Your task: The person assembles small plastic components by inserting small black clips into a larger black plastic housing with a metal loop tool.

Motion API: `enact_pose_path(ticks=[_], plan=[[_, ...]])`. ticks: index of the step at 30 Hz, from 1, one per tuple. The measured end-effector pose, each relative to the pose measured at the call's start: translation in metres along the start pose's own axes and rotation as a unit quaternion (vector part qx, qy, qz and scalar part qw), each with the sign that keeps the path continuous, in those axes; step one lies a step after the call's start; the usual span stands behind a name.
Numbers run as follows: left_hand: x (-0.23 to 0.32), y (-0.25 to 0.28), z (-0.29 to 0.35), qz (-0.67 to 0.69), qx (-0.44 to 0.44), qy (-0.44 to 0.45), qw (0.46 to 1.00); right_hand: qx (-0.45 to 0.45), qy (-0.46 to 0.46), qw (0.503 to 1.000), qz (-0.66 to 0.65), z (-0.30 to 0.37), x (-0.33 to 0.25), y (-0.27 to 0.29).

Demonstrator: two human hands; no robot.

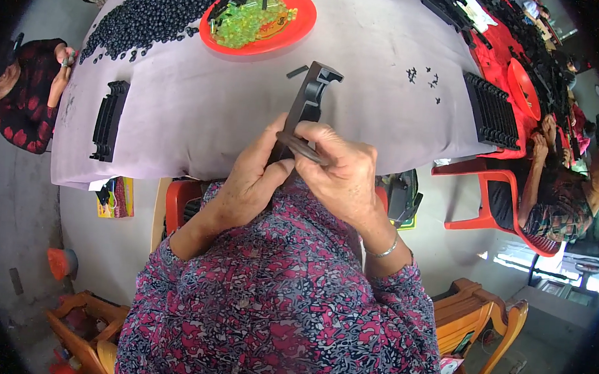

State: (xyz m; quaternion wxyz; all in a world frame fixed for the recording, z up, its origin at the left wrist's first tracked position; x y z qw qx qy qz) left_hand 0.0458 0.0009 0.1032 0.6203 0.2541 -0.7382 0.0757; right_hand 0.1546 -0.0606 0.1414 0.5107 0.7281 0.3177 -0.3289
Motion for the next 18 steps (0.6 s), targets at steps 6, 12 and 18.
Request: enact_pose_path(ticks=[6, 12, 18], plan=[[0.007, 0.001, 0.000, -0.045, 0.002, -0.006, 0.999, 0.045, -0.041, 0.997, -0.050, 0.001, 0.006, 0.000], [0.008, 0.004, 0.000, -0.079, 0.036, -0.028, 0.996, 0.061, -0.074, 0.993, -0.073, -0.001, 0.015, 0.000], [-0.013, 0.003, 0.002, -0.047, 0.029, 0.045, 0.997, 0.044, -0.079, 0.994, -0.066, -0.004, 0.014, 0.000]])
Point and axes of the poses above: each hand's wrist, its own z-axis away from the middle knuckle, its own y-axis out of the back of the hand, x = y × z, the point moved 8 cm from there along -z, towards the middle knuckle, and after that the axes turned 12 degrees about -x, right-handed, at the moved point
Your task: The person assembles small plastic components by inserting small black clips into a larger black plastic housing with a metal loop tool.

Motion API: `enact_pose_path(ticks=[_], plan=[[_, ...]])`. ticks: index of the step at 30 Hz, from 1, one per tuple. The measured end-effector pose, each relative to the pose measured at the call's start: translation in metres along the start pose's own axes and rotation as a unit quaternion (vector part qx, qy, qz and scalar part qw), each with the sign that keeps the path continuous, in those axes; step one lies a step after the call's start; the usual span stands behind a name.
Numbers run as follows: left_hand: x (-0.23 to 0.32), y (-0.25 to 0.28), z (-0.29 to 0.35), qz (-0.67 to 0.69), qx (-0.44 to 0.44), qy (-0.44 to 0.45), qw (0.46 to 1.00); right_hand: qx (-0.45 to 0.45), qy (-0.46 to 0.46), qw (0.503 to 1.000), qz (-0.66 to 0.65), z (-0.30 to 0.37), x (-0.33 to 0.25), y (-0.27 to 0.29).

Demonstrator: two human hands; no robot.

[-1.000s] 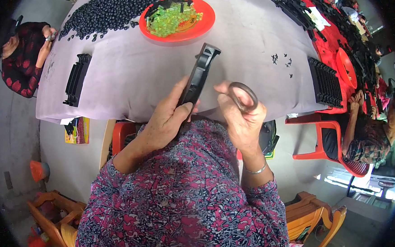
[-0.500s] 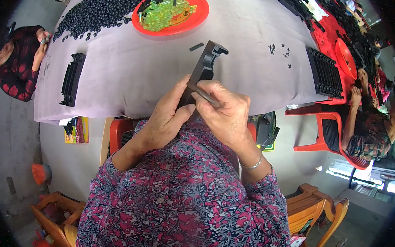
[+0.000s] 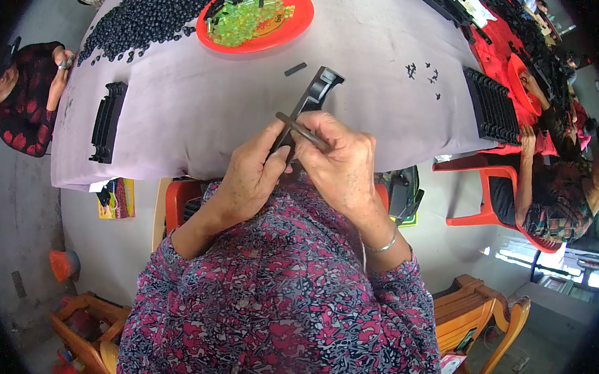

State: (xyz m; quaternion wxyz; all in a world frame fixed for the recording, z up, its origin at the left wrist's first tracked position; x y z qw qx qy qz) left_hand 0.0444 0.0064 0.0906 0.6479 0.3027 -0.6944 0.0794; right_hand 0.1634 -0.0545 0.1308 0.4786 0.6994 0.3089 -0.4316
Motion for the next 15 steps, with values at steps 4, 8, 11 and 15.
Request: enact_pose_path(ticks=[4, 8, 11, 15], plan=[[-0.001, 0.002, 0.000, -0.008, 0.002, 0.007, 1.000, -0.038, 0.040, 0.990, 0.127, 0.001, -0.015, 0.000], [0.020, 0.009, 0.001, -0.075, 0.028, -0.104, 0.991, -0.075, 0.111, 0.977, 0.163, 0.003, -0.023, -0.005], [0.027, 0.011, 0.001, -0.062, 0.015, -0.108, 0.992, -0.024, 0.211, 0.968, 0.132, 0.012, -0.030, -0.002], [0.018, 0.012, -0.001, -0.037, -0.022, -0.077, 0.996, -0.043, 0.196, 0.968, 0.147, 0.011, -0.034, -0.003]])
Point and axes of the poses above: each hand's wrist, its own z-axis away from the middle knuckle, its own y-axis out of the back of the hand, x = y × z, the point moved 8 cm from there along -z, towards the middle knuckle, and after that the axes turned 12 degrees about -x, right-handed, at the moved point
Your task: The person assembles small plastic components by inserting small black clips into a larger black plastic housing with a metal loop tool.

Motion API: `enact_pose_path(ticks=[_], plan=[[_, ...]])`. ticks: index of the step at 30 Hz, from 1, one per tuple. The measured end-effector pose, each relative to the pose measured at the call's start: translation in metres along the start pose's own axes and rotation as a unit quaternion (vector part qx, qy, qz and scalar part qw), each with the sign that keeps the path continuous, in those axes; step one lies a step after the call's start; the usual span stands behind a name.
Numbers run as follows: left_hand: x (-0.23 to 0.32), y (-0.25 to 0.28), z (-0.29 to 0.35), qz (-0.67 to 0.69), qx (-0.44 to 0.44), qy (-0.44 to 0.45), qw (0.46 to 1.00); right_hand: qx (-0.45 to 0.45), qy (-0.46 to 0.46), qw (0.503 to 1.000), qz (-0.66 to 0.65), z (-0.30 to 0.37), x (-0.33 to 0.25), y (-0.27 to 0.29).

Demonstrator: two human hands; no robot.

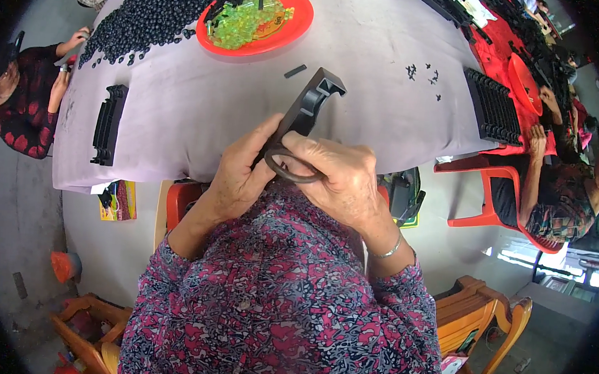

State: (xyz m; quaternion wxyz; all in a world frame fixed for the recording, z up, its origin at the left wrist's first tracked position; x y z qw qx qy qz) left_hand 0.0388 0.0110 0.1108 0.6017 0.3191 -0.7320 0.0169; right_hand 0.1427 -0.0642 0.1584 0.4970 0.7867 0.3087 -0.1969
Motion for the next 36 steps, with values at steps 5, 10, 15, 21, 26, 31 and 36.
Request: enact_pose_path(ticks=[5, 10, 15, 21, 26, 31, 36], plan=[[0.010, 0.005, -0.002, 0.029, -0.025, -0.027, 0.999, -0.010, 0.084, 0.996, 0.024, -0.001, -0.012, 0.006], [0.014, 0.008, -0.004, 0.038, -0.037, -0.043, 0.998, 0.056, 0.092, 0.994, 0.000, 0.002, -0.013, 0.011], [0.013, 0.007, -0.003, 0.040, -0.070, -0.019, 0.997, 0.144, 0.021, 0.989, -0.038, 0.023, 0.000, 0.027], [0.002, 0.012, 0.002, 0.117, -0.031, 0.016, 0.993, 0.222, 0.024, 0.887, -0.403, 0.012, 0.034, 0.041], [0.021, 0.008, -0.008, 0.110, -0.083, 0.001, 0.990, 0.034, -0.024, 0.890, -0.455, -0.028, 0.040, 0.022], [0.037, 0.004, -0.016, 0.056, -0.086, -0.099, 0.990, -0.049, 0.050, 0.882, -0.465, -0.044, 0.039, 0.020], [0.036, -0.001, -0.017, 0.053, -0.085, -0.085, 0.991, -0.029, 0.084, 0.853, -0.515, -0.040, 0.034, 0.019]])
Point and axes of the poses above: each hand's wrist, its own z-axis away from the middle knuckle, its own y-axis out of the back of the hand, x = y × z, the point moved 8 cm from there along -z, towards the middle knuckle, and after that the axes turned 12 degrees about -x, right-handed, at the moved point
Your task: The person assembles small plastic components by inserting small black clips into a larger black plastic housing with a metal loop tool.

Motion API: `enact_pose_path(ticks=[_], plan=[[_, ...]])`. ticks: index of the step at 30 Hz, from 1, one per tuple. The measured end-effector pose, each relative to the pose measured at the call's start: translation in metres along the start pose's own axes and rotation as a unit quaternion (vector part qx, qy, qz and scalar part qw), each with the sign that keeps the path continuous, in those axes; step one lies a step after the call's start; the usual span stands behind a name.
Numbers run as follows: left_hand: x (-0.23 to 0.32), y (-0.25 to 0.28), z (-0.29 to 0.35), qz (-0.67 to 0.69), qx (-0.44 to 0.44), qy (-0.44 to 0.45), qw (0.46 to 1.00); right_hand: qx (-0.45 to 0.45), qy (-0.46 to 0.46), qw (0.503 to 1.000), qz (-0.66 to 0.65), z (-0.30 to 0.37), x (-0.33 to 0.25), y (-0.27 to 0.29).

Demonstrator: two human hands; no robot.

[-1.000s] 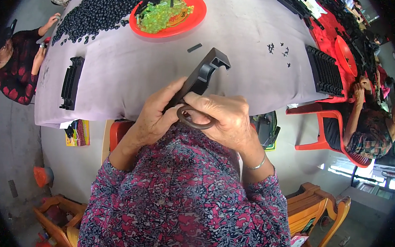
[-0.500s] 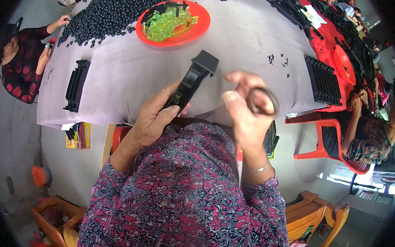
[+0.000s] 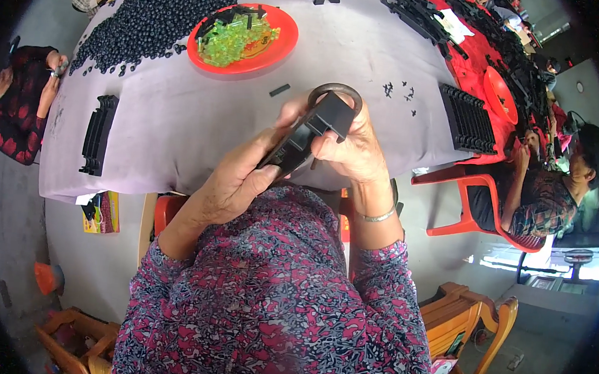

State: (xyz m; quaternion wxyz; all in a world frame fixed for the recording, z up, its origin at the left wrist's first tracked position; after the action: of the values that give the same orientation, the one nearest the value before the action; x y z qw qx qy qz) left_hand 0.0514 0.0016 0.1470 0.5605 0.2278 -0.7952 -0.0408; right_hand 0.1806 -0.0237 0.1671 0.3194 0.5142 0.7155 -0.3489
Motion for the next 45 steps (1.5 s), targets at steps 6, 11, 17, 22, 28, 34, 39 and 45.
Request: enact_pose_path(ticks=[6, 11, 17, 22, 28, 34, 39, 45], plan=[[-0.015, -0.008, -0.002, 0.096, 0.025, 0.035, 0.994, 0.018, -0.038, 0.991, -0.128, 0.008, 0.013, 0.007], [-0.009, -0.003, -0.001, 0.030, 0.117, 0.017, 0.993, 0.010, -0.057, 0.981, -0.186, 0.007, 0.016, 0.004], [-0.012, -0.004, -0.003, 0.038, 0.167, 0.040, 0.984, 0.014, -0.062, 0.972, -0.226, 0.011, 0.026, 0.013], [-0.018, -0.007, -0.005, 0.079, 0.181, 0.064, 0.978, 0.017, -0.066, 0.966, -0.248, 0.015, 0.033, 0.017], [-0.020, -0.007, -0.009, 0.099, 0.192, 0.081, 0.973, 0.025, -0.057, 0.968, -0.242, 0.016, 0.036, 0.021], [-0.031, -0.002, -0.014, 0.037, 0.185, 0.124, 0.974, 0.064, -0.071, 0.964, -0.247, 0.021, 0.046, 0.029], [-0.050, 0.001, -0.017, 0.036, 0.184, 0.157, 0.970, 0.084, -0.069, 0.944, -0.312, 0.024, 0.061, 0.034], [-0.047, 0.002, -0.013, 0.012, 0.187, 0.166, 0.968, 0.058, -0.062, 0.952, -0.295, 0.025, 0.064, 0.034]])
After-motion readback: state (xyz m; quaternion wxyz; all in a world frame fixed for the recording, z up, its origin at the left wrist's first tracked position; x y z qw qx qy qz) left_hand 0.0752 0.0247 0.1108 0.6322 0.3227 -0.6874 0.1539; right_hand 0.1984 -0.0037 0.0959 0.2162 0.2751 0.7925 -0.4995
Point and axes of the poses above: each hand's wrist, its own z-axis away from the middle knuckle, its own y-axis out of the back of the hand, x = y × z, the point moved 8 cm from there along -z, towards the middle knuckle, and after that the axes turned 12 degrees about -x, right-handed, at the moved point
